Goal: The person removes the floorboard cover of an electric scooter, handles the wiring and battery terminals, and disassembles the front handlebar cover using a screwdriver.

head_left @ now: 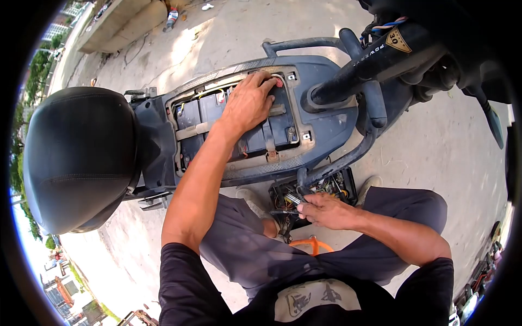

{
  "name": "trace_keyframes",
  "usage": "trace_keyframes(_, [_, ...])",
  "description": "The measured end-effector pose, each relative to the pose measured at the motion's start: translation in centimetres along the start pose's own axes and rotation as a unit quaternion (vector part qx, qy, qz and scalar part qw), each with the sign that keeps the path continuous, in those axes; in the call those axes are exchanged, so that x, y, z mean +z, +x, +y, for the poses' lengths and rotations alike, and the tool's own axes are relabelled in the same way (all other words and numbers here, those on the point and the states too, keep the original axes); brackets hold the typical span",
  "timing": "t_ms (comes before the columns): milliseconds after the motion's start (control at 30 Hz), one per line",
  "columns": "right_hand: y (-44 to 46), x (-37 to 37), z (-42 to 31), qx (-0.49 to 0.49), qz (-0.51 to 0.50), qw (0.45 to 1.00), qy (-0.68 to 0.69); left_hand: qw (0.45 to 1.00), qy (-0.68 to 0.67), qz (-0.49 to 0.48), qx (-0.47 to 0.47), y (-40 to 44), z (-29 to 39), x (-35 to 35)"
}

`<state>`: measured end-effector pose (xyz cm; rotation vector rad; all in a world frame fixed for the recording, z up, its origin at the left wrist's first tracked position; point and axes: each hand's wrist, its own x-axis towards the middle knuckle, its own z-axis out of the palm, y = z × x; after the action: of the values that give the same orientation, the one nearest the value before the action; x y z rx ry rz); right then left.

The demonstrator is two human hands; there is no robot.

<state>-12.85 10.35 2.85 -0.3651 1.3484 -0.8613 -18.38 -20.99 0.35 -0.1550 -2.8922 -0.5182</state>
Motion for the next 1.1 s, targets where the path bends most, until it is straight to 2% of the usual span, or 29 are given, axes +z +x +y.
trace_keyframes(167, [-0.2,0.5,0.7,-0.006,-0.011,1.000,0.006,0.998,0.010,0.017,0.065,-1.5,1.5,-0.9])
trace_keyframes(267, [-0.4,0.7,0.9,-0.012,-0.006,1.000,-0.003,0.992,-0.034,-0.094,0.082,-2.0,3.3,-2.0])
trace_keyframes(400, [-0.4,0.7,1.0,-0.022,0.000,1.000,-0.012,0.987,-0.038,-0.120,0.099,-2.7,4.8,-0.9])
trace_keyframes(567, [-0.6,0.9,1.0,-0.024,0.003,0.999,-0.022,0.993,0.027,-0.074,0.091,-3.7,5.9,-0.5])
trace_keyframes(633, [-0.5,0.9,1.0,-0.012,-0.003,1.000,-0.013,0.985,0.120,-0.049,0.117,-4.5,6.5,0.4])
trace_keyframes(700, [-1.9,1.4,-1.9,0.014,-0.001,1.000,-0.017,0.978,0.178,-0.037,0.100,-5.6,8.4,0.4])
trace_keyframes(800, [-1.9,1.4,-1.7,0.021,0.003,1.000,-0.015,0.992,0.111,-0.058,0.022,-7.7,10.8,0.7])
trace_keyframes(900, [-1.6,1.7,-1.7,0.014,0.002,0.999,-0.031,0.994,0.083,-0.075,0.006,-9.7,12.5,-0.8])
trace_keyframes(1000, [-1.7,2.8,-2.0,0.021,0.009,0.999,-0.044,0.992,0.094,-0.084,0.005,-11.6,13.1,-1.1])
trace_keyframes(1100, [-1.7,3.8,-2.4,0.035,0.022,0.997,-0.058,0.985,0.117,-0.119,-0.043,-13.8,13.2,-0.5])
